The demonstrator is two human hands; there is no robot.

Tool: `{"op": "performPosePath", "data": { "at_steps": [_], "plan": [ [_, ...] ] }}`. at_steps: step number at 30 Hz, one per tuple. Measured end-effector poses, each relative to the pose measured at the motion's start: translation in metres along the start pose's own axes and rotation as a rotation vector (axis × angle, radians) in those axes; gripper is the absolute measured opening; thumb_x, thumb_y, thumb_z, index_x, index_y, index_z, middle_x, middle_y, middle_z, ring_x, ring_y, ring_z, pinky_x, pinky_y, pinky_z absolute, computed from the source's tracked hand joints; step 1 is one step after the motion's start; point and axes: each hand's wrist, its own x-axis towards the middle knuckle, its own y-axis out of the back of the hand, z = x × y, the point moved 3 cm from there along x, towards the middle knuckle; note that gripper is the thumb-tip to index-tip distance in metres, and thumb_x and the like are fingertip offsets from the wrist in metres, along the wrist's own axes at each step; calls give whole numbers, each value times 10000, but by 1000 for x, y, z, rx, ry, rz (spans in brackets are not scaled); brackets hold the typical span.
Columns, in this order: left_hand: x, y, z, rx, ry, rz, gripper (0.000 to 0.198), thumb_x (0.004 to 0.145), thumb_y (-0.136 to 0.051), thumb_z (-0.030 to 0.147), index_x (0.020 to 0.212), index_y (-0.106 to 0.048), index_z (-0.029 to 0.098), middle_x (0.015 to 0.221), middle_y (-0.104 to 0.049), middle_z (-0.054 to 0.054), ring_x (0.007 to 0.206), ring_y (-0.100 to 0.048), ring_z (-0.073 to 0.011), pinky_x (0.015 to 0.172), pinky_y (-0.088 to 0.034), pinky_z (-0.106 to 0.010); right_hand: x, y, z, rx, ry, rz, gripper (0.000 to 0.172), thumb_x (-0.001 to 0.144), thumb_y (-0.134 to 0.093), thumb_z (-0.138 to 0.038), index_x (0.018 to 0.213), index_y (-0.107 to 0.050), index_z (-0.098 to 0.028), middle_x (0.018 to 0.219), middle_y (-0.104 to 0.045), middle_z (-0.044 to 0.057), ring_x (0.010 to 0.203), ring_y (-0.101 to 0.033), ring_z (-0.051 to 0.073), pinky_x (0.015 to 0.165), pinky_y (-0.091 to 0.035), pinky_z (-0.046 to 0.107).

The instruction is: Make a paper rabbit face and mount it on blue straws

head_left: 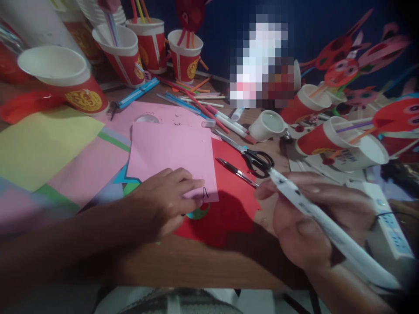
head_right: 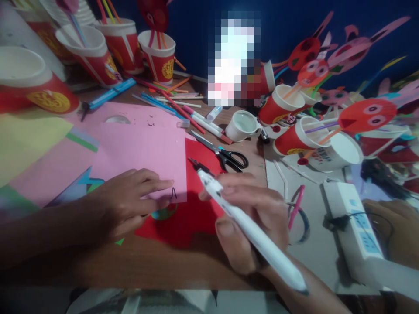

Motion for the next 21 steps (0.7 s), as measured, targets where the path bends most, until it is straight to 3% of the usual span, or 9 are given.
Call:
{"op": "performPosePath", "data": {
  "at_steps": [2, 5, 7, 10, 21],
  "plan": [
    [0, 1, 1, 5, 2, 5, 362, 697, -547, 54, 1006, -675, 194, 1268, -590, -93, 1034, -498, -275, 853, -440, -444, 2, 0, -4, 35, 144, 112, 94, 855, -582, -343, 939, -565, -304, 781, -651, 37, 774, -650, 248, 778, -516, 470],
    [1, 2, 2, 13, 3, 9, 358, 702, -538, 46, 1000, -666, 198, 1260, -590, -89, 1033, -497, -270, 844, -442, -430, 3, -13, 5, -44, 39, -67, 120, 829, -624, -217, 932, -594, -271, 789, -694, 21, 744, -670, 208, 679, -541, 362],
    [2, 3, 2, 14, 1, 3, 349, 711, -531, 48, 998, -665, 194, 1252, -593, -91, 1031, -496, -271, 848, -442, -435, 2, -22, 11, -116, -55, -180, 72, 814, -652, -209, 864, -610, -239, 750, -700, 14, 659, -661, 174, 576, -520, 291],
    [2, 3, 2, 12, 1, -8, 348, 718, -527, 51, 1004, -670, 189, 1258, -588, -97, 1026, -493, -276, 850, -441, -446, 3, -31, 17, -149, -165, -218, 86, 820, -641, -234, 752, -597, -204, 663, -676, 0, 572, -622, 139, 524, -484, 247],
    [3, 3, 2, 10, 7, -15, 365, 732, -515, 58, 1027, -678, 196, 1270, -590, -86, 1014, -494, -275, 812, -447, -435, 6, -42, 21, -138, -199, -244, 126, 784, -625, -199, 671, -568, -203, 572, -628, -11, 473, -521, 116, 429, -402, 234]
  ]
}}
